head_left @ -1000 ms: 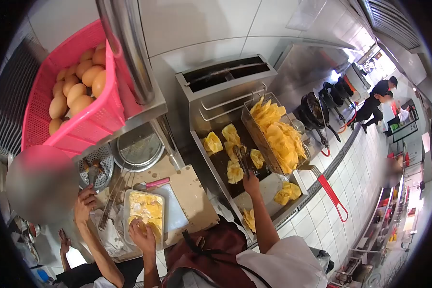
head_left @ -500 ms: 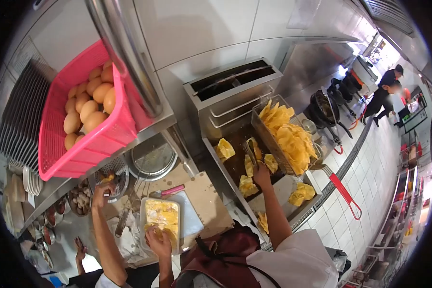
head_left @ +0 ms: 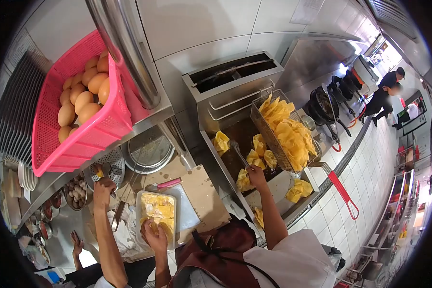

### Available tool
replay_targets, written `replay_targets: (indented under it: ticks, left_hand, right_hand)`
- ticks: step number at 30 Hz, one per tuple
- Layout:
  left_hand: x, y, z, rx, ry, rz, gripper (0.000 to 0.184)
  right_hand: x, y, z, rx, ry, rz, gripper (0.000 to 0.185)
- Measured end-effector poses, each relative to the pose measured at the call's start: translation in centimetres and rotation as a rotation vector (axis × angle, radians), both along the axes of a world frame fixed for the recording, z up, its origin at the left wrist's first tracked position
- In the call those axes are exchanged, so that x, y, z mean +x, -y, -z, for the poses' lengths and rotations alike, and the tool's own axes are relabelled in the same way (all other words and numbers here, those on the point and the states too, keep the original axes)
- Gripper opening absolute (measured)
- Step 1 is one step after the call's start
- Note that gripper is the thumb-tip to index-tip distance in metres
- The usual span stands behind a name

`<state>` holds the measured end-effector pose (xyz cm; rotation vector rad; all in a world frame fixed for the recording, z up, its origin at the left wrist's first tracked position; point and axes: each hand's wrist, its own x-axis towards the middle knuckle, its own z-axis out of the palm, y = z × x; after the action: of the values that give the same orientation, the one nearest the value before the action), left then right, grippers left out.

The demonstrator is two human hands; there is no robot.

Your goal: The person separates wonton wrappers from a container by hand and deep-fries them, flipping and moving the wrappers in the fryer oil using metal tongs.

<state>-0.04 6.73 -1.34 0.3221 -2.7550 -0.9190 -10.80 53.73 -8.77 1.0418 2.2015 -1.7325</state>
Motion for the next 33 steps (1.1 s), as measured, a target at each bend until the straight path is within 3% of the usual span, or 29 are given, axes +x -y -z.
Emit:
replay_targets:
  ticks: [3, 9, 17, 20, 21, 22, 23, 24, 25, 31, 33]
  left_hand:
    - [0.0, -0.1, -0.1, 0.024, 0.018, -0.005, 0.036]
    - [0.2, 0.0, 0.0, 0.052, 0.046, -0.033, 0.038]
    - [0.1, 0.2, 0.1, -0.019, 0.022, -0.032, 0.039]
    - [-0.6, -0.3, -1.0, -0.009, -0.042, -0.007, 0.034]
    - [-0.8, 0.0, -0.8, 0.035, -0.216, 0.098, 0.032]
    - [-0.3, 0.7, 1.1, 0.024, -0.142, 0.034, 0.031]
    - [0.1, 1.7, 2.6, 0.110, -0.034, 0.036, 0.032]
    - [0.4, 1.3, 1.0, -0.019, -0.069, -0.030, 0.035]
    - [0.0, 0.6, -0.7, -0.112, 0.050, -0.050, 0.039]
    - [-0.1, 0.3, -1.0, -0.056, 0.040, -0.040, 0.040]
    - [0.0, 0.9, 0.2, -0.017, -0.094, 0.016, 0.038]
  right_hand:
    - [0.0, 0.4, 0.8, -0.054, 0.001, 0.020, 0.031]
    - [-0.6, 0.4, 2.0, 0.085, -0.059, 0.030, 0.032]
    - [-0.5, -0.4, 2.5, -0.076, -0.036, 0.010, 0.027]
    - [0.7, -2.4, 9.6, 0.291, -0.114, -0.129, 0.027]
    - [1.3, -2.3, 7.1, 0.109, -0.006, -0.115, 0.032]
    - [3.2, -6.0, 19.9, 0.526, -0.543, -0.300, 0.035]
    - [2.4, -3.6, 11.0, 0.123, -0.517, -0.346, 0.030]
    - [-0.4, 0.7, 3.2, -0.194, -0.004, -0.031, 0.023]
    - [-0.2, -0.7, 5.7, -0.167, -0.009, -0.025, 0.018]
    - [0.1, 0.2, 1.7, -0.251, -0.020, 0.079, 0.018]
    - [1.6, -1.7, 5.9, 0.006, -0.323, -0.131, 0.018]
